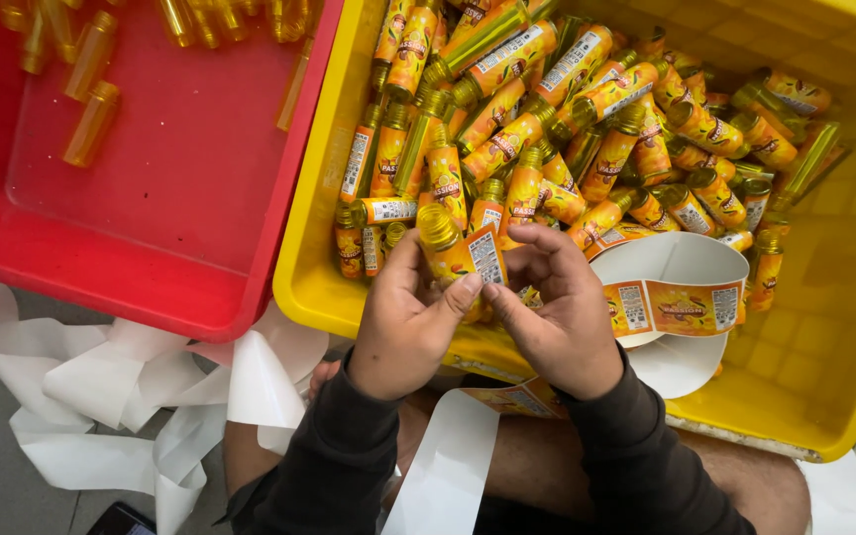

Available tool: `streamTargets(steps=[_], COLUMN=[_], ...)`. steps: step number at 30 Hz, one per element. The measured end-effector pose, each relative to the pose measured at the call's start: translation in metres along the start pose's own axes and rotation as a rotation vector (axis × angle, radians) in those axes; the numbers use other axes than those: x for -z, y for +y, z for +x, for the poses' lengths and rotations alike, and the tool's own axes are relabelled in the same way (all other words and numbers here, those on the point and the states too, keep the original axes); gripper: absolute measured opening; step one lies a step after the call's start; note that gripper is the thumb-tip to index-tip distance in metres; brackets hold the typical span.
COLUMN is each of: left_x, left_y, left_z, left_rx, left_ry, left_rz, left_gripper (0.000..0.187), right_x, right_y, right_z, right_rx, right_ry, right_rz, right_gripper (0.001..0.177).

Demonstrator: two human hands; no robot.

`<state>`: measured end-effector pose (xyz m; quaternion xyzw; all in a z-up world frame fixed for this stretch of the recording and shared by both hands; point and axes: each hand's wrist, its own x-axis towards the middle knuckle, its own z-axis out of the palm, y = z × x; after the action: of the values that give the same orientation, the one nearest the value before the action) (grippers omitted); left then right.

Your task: Manually applying adhesive labels to small yellow plastic tubes from a bin

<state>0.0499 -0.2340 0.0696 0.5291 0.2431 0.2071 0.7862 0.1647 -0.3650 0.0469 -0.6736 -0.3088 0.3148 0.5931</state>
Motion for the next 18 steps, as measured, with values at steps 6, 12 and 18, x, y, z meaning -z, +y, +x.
streamTargets(steps=[6, 12, 18], left_x=[0.005, 0.013, 0.017], left_y=[-0.018, -0.034, -0.037], left_z=[-0.003, -0.005, -0.008], left_rx=[-0.029, -0.040, -0.063], left_ry=[-0.004, 0.014, 0.073], left_rz=[-0.100, -0.210, -0.225], left_gripper=[0.036, 0.022, 0.017], right_x=[-0.001, -0.004, -0.005], right_y=[0.003, 0.000, -0.006], right_z=[0.000, 0.002, 0.004], right_rx=[0.005, -0.020, 0.018], right_ry=[-0.010, -0.096, -0.214], right_rz=[-0.040, -0.051, -0.075], right_gripper=[0.057, 0.060, 0.067])
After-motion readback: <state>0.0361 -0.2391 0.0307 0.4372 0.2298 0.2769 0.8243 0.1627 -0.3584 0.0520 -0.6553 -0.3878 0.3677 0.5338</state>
